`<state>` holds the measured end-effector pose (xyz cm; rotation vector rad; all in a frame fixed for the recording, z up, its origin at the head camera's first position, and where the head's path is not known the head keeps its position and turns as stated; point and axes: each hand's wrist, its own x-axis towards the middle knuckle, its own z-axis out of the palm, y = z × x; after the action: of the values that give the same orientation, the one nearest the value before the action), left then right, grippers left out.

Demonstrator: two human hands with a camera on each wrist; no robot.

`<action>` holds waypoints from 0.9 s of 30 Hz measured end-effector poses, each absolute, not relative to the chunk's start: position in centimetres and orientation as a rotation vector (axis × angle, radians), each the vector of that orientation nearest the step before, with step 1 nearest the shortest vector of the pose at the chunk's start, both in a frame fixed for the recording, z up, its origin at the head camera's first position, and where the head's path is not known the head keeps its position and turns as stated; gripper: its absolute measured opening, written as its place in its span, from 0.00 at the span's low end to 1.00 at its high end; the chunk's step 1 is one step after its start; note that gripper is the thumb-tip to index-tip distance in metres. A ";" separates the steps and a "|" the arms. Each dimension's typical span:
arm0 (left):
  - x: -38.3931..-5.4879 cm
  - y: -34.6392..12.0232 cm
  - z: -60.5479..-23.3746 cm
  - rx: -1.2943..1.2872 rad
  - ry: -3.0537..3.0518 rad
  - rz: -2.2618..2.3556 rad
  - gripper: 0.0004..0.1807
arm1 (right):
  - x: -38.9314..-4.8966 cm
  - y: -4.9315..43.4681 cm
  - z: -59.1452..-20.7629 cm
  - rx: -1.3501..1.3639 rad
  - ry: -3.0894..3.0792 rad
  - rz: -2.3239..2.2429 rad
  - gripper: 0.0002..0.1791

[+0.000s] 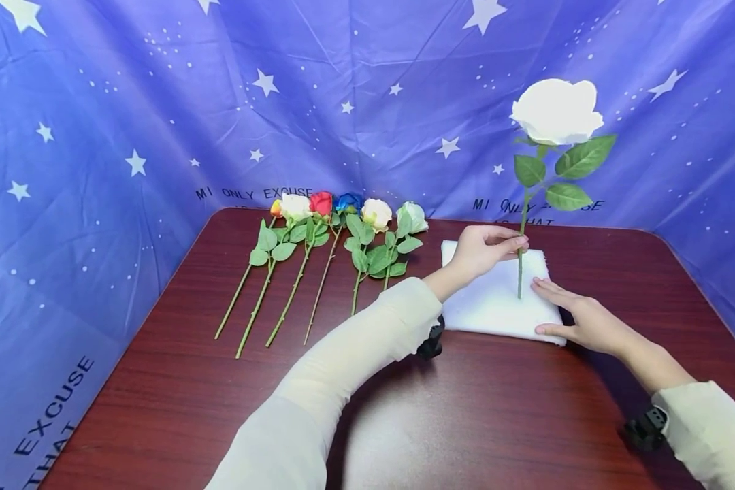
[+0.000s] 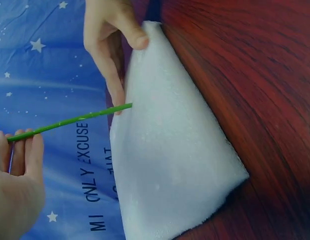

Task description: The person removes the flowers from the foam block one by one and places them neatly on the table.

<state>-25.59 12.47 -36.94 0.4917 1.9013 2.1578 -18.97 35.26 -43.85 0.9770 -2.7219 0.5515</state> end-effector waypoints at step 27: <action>-24.7 12.9 -38.1 0.202 2.354 2.090 0.05 | -18.9 35.2 -43.9 0.957 -2.750 0.556 0.46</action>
<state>-24.68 12.93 -38.10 0.2017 2.3543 2.0895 -18.85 35.21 -43.87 0.9570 -2.7502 0.5556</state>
